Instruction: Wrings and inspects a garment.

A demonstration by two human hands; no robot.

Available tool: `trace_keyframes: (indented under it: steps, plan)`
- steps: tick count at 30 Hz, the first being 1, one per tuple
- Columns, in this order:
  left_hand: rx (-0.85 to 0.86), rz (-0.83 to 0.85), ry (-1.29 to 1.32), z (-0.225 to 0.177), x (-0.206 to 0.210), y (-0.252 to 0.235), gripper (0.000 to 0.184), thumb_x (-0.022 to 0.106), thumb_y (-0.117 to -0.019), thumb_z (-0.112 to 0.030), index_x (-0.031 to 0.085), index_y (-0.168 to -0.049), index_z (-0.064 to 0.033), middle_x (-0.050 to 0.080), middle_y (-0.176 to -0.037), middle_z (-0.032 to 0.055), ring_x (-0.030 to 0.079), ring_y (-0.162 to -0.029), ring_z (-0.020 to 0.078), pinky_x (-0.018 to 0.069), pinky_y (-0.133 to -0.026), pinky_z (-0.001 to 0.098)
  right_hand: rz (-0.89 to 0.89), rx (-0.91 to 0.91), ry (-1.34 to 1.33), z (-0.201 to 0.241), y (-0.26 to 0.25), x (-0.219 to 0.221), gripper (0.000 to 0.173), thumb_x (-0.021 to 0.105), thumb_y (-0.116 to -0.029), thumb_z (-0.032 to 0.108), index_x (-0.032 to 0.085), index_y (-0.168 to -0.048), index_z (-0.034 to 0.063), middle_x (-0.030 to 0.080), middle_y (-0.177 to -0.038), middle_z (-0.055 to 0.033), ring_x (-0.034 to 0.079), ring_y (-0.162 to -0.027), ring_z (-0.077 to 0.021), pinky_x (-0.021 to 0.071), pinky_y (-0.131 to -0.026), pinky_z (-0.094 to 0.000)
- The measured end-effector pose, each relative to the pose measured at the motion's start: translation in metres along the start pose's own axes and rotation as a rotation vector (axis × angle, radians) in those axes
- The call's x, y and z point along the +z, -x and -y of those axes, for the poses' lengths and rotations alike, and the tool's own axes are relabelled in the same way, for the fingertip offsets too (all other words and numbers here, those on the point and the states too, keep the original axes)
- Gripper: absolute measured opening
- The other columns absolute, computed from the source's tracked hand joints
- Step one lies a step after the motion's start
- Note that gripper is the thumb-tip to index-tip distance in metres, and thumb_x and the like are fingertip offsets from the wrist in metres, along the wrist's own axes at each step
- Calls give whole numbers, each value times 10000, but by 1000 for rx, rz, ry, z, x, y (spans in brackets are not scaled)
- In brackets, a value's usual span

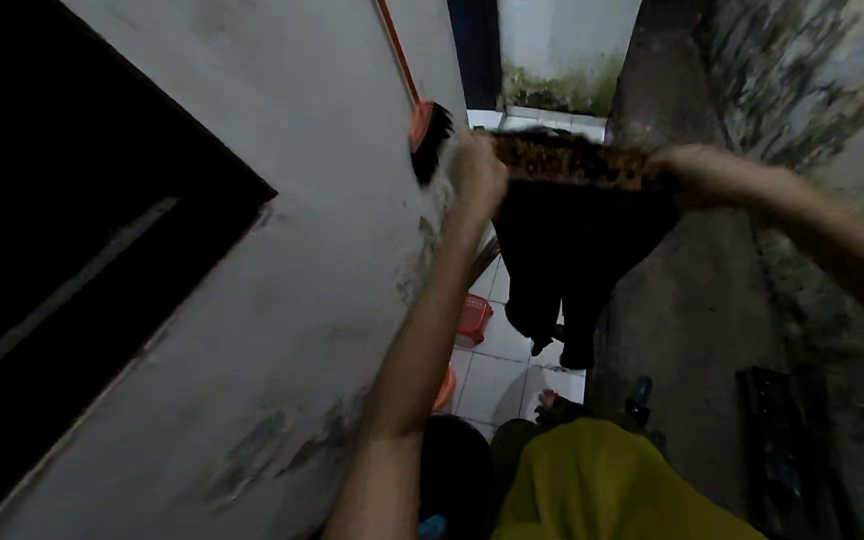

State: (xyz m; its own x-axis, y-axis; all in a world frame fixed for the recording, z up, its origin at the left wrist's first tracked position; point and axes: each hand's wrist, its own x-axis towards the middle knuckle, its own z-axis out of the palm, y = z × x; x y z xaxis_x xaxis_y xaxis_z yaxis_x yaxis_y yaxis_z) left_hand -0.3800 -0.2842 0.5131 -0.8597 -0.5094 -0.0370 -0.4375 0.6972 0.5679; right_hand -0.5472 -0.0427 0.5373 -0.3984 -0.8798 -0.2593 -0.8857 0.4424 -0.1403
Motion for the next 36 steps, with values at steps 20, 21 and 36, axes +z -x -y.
trace_keyframes:
  steps: [20,21,36]
  plan:
    - [433,462,172,35,-16,-1,456,379,-956,153,725,-1201,-14,698,-1226,131,667,-1065,164,534,-918,343,264,64,-125,-21,-28,-7,415,674,-944,-50,539,-1335,-74,637,-1172,-276,641,-1047,-408,512,-920,-550]
    - [314,497,80,30,-14,2,435,394,-978,146,704,-1240,-10,688,-1187,168,651,-992,215,519,-836,391,237,93,-178,-32,-31,-4,448,673,-942,-56,518,-1361,-90,625,-1176,-305,643,-1002,-428,526,-859,-560]
    - [183,202,324,3,21,-4,273,437,-937,128,589,-1163,110,608,-1172,235,601,-1069,267,483,-933,430,284,194,-389,3,5,-2,660,663,-931,-97,385,-1527,-35,517,-1412,-311,661,-1069,-438,581,-840,-513]
